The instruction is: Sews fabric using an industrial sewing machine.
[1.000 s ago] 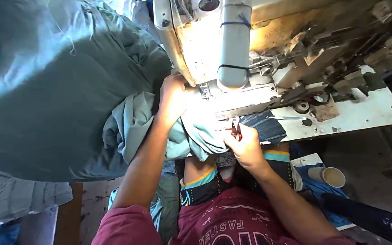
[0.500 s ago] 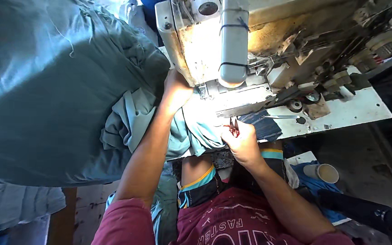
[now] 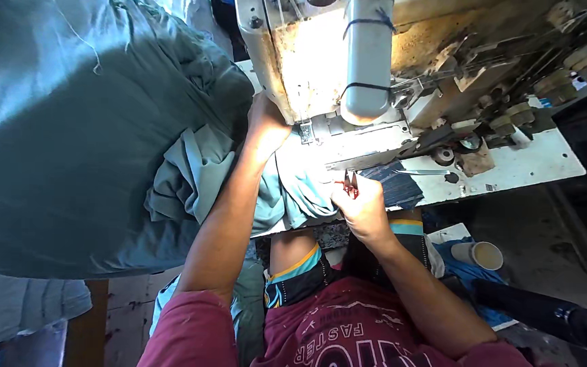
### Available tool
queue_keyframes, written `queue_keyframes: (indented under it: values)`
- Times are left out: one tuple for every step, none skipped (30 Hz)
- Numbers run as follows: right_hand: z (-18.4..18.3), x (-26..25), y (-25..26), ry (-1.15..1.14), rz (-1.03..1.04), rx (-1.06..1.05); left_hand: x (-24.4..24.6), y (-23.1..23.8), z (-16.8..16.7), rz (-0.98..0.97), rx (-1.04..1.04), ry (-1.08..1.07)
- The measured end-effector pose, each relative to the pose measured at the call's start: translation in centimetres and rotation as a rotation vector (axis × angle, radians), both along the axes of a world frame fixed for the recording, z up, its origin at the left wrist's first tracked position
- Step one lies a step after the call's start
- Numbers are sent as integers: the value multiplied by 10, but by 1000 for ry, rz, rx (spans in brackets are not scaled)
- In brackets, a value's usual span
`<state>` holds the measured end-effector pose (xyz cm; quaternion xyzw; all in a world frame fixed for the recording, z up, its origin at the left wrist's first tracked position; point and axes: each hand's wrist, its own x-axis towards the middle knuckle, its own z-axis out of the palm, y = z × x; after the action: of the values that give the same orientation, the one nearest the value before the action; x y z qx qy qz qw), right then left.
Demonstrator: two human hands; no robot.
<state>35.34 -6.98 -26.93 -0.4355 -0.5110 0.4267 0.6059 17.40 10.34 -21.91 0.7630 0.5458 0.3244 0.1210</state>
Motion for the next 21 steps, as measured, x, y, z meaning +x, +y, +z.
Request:
queue_keyframes:
  values:
    - [0, 0, 0, -7, -5, 5, -1, 2, -2, -2, 4, -3]
    - [0, -1, 0, -18, -13, 9, -1, 3, -3, -1, 9, -11]
    - [-1, -2, 0, -29, -22, 7, 0, 3, -4, 4, 15, -20]
    - [-1, -2, 0, -40, -26, 2, 1, 1, -4, 16, 31, -33]
    - [-2, -3, 1, -56, -23, -2, 2, -3, -1, 44, 54, -54]
    - [-2, -3, 1, -68, -12, -3, 4, -12, 4, 82, 90, -73]
    - [-2, -2, 2, -76, 7, 1, 5, -25, 11, 122, 140, -93]
    - [0, -1, 2, -82, 23, 9, 4, -44, 16, 148, 206, -105]
    - [3, 0, 3, -94, 34, 20, 1, -66, 17, 130, 284, -108]
    - [6, 1, 4, -102, 45, 31, -2, -92, 15, 35, 310, -128]
    - [9, 2, 4, -100, 56, 43, -9, -119, 10, -105, 252, -112]
    - [12, 4, 5, -102, 70, 57, -16, -138, 3, -233, 140, -57]
    - [14, 5, 7, -112, 83, 68, -25, -153, -2, -298, 26, 75]
    - [16, 6, 9, -133, 99, 79, -33, -167, -5, -293, -42, 213]
    - [18, 8, 13, -190, 112, 96, -42, -179, -4, -253, -50, 297]
    - [19, 9, 16, -285, 111, 124, -53, -191, 2, -196, -33, 337]
    - [21, 11, 19, -415, 91, 158, -63, -203, 11, -138, -2, 348]
    - [24, 13, 21, -539, 63, 206, -72, -214, 21, -99, 27, 338]
    - [26, 15, 23, -636, 51, 263, -80, -224, 32, -88, 55, 312]
    - [27, 17, 28, -698, 55, 331, -85, -232, 41, -106, 87, 275]
    - [28, 16, 38, -725, 87, 405, -87, -238, 48, -136, 119, 250]
